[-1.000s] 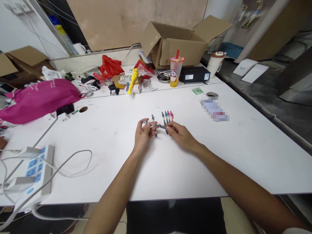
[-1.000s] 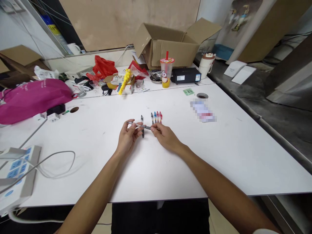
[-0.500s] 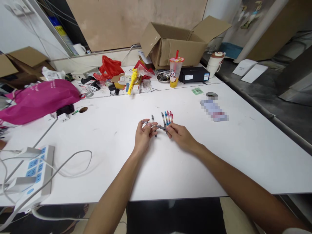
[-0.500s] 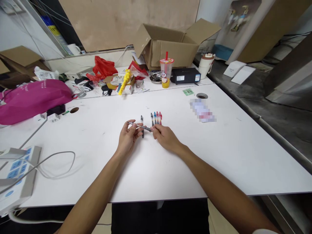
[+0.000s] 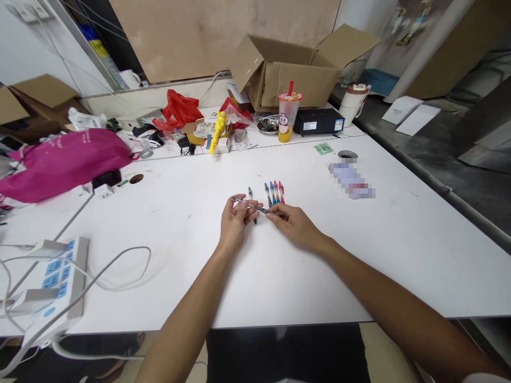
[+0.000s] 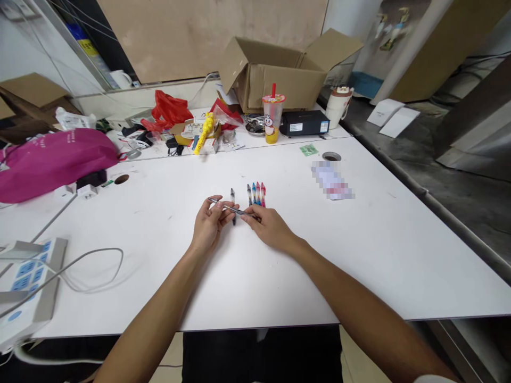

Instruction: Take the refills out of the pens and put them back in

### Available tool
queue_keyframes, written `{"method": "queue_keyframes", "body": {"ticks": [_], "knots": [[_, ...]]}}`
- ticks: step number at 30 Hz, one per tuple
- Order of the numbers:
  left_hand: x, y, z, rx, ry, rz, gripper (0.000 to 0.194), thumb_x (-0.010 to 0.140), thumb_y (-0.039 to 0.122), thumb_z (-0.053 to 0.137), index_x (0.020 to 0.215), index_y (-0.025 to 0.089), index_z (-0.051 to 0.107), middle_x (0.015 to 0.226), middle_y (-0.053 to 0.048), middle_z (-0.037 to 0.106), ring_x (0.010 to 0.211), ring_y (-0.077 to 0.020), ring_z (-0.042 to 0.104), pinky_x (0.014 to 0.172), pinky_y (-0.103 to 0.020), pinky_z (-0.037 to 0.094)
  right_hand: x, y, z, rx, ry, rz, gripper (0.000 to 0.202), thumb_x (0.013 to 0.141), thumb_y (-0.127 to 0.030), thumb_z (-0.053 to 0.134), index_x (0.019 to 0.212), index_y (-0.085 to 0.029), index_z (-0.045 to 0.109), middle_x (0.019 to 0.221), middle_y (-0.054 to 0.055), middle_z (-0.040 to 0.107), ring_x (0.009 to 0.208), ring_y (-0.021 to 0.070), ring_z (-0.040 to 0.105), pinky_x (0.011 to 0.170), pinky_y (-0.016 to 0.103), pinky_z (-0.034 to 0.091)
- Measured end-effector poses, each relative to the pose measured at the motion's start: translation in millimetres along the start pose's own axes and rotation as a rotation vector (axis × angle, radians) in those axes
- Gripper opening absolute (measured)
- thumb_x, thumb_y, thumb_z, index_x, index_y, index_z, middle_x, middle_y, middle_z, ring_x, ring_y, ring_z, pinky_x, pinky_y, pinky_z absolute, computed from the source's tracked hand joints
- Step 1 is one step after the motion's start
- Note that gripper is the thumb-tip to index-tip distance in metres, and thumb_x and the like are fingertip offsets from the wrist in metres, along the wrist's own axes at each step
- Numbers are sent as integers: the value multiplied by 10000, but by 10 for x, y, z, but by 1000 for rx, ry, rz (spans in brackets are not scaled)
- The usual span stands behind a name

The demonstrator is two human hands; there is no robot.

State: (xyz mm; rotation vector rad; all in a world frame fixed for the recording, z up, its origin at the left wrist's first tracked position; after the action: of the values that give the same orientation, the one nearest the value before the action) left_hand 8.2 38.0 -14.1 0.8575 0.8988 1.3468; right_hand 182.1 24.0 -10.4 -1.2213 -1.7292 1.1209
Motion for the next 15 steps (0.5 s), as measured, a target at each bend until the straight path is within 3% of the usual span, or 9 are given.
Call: {"method": "queue_keyframes", "body": {"ticks": [5,9,11,15], "knots": [[-16,34,15,28,-58,50,445,832,435,785,1122,223,524,942,-37,726,932,-195,740,858,-332,576,-16,-26,36,114,-74,37,293,948,-493,577,871,-212,609,663,-31,529,592,134,460,571,292,357],[-44,62,9,45,17,88,604,860,422,757,1317,286,387,944,-16,720,868,-173,726,784,-324,576,-2,-39,17,167,-36,5,287,931,-473,604,1053,-214,615,706,-23,562,673,160,539,640,307,422],[-49,65,18,72,12,86,548,861,427,751,1262,286,406,898,5,706,795,-155,710,749,-314,570,14,-33,-20,166,18,-12,317,939,-472,588,1121,-213,605,712,-19,560,717,176,567,667,316,441],[-41,46,40,115,-53,60,466,854,446,748,1172,268,457,849,13,689,742,-152,695,725,-312,559,31,-10,-96,76,103,-26,298,944,-503,569,997,-216,633,688,-14,550,667,170,531,627,313,416]]}}
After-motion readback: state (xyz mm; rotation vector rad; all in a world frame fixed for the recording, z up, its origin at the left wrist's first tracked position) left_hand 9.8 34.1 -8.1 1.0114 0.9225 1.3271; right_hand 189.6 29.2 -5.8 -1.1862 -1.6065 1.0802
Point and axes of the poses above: each hand's wrist, its own x-axis towards the middle knuckle, its own z-axis out of the palm, y = z × x, the point moved 4 cm from there along x, towards the middle knuckle
